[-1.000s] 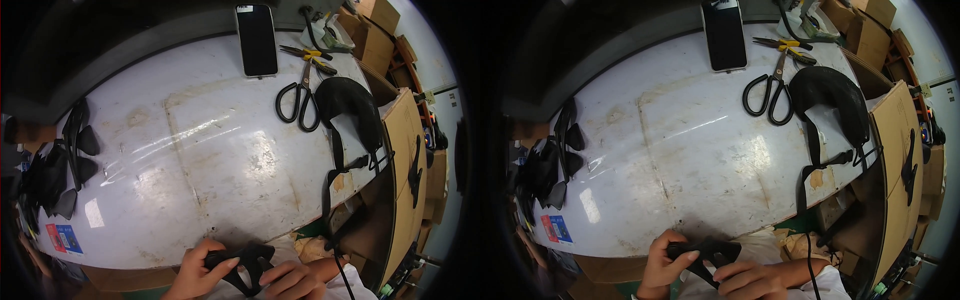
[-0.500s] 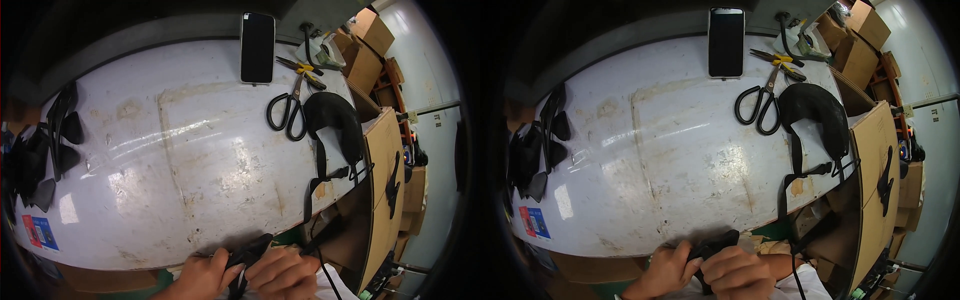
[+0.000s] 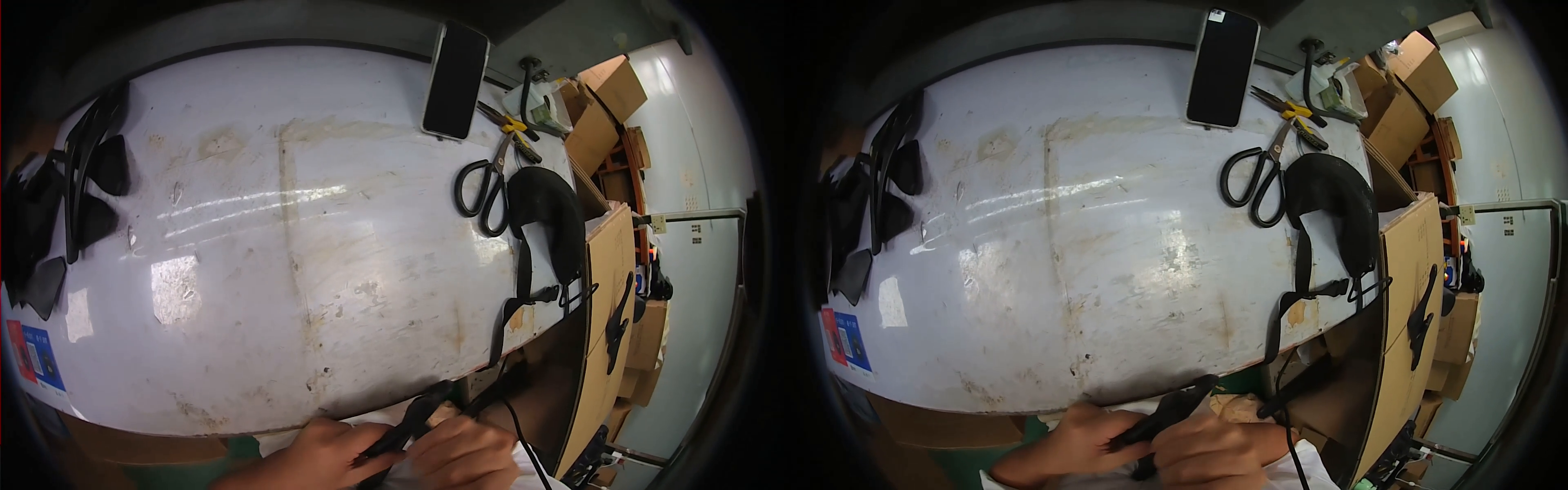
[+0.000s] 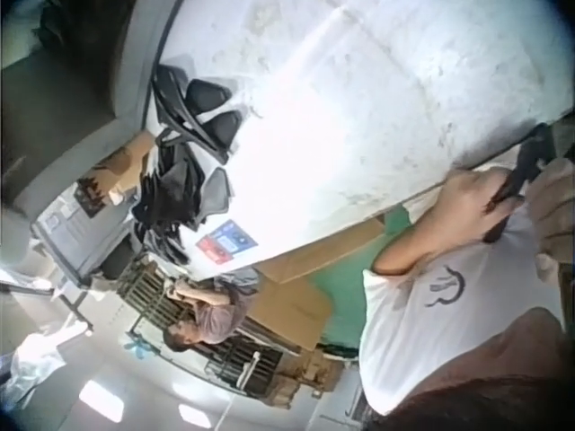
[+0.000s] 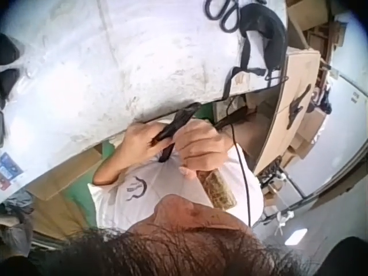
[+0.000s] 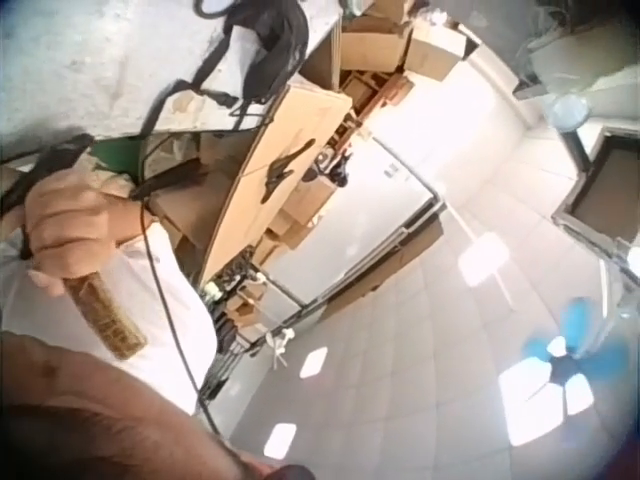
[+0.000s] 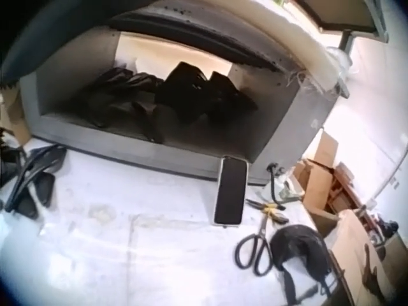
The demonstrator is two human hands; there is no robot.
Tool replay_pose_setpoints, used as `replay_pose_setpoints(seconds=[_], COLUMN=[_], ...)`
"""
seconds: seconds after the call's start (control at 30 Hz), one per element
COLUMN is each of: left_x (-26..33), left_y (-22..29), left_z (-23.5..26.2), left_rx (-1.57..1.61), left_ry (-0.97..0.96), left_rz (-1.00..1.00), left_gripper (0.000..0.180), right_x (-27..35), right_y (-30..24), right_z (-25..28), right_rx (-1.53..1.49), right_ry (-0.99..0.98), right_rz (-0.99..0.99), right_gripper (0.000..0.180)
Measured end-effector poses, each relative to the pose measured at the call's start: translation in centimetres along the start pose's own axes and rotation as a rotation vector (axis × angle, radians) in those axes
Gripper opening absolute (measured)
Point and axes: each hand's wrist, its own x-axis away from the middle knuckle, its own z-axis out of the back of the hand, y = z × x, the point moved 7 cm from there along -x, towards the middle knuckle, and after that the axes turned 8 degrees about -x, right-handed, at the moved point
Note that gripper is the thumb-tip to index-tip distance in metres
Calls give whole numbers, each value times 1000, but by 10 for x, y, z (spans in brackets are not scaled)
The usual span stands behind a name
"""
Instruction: Assembling the padding and base components of bicycle saddles at a factory workbench.
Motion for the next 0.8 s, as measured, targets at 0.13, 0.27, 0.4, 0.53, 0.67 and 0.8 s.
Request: replay_pose_setpoints(seconds=[0.13, 0.27, 0.4, 0.53, 0.67, 0.8], left_x=[6, 8, 8, 4, 7, 9], left_y=[-6, -6, -5, -3, -6, -6], left_z=[-1, 0, 3, 1, -1, -3], left_rx=[-106, -118, -45, -39, -90, -136], left_ry=[-26, -25, 38, -19, 15, 55], left_rz=[-48, -92, -42, -10, -46, -89], left_gripper=[26, 25, 24, 21, 17, 15], right_x=[-3, -16, 3, 25, 28, 30], right_y=[8, 15, 10, -9, -5, -8], right_z=[-24, -35, -16, -8, -22, -25], right_rx=[-2, -73, -250, -266, -132, 43], right_ry=[-290, -353, -130, 153, 221, 257], right_rz=[-27, -52, -105, -3, 6, -60], right_gripper=[13, 15, 19, 22, 23, 21])
